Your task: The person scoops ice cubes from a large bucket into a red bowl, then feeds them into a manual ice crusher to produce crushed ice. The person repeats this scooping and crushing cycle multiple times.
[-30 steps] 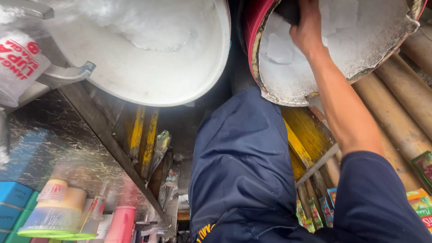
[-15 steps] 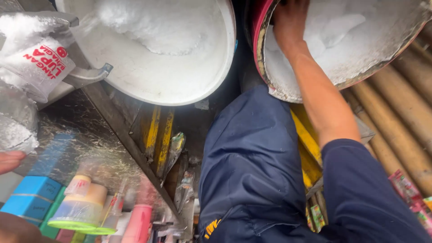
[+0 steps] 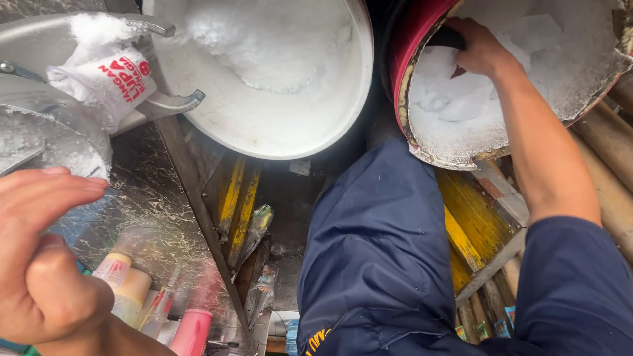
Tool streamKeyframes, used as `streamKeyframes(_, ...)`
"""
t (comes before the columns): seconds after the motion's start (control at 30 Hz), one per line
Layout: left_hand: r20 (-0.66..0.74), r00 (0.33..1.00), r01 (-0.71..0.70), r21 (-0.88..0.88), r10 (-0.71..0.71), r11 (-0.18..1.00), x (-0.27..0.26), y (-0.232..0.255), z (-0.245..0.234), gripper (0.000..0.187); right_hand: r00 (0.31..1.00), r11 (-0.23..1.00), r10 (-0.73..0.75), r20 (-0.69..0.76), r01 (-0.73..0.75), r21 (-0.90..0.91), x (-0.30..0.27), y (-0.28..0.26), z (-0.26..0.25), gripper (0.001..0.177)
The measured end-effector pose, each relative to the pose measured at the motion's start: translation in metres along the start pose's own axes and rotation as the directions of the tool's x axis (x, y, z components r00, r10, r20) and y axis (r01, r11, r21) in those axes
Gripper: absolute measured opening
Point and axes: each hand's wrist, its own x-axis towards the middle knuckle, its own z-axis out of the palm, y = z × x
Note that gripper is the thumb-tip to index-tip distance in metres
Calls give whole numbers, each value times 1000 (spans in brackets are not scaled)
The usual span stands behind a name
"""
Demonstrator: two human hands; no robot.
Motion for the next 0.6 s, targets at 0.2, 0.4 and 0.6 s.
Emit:
streamKeyframes(0.2, -27, 1000, 14, -51, -15, 999, -3, 4, 7, 34, 858, 859, -310, -409, 438, 267, -67, 37, -24, 87)
streamKeyframes(0.4, -28, 1000, 8, -64, -9, 998, -4, -3, 12, 35, 729, 995, -97, -677, 61, -77, -124, 31, 23, 82)
streamKeyframes(0.6, -24, 999, 24, -32, -25, 999, -12, -15, 10, 35, 658, 964, -52, -751, -163, -210, -118, 22, 21, 88)
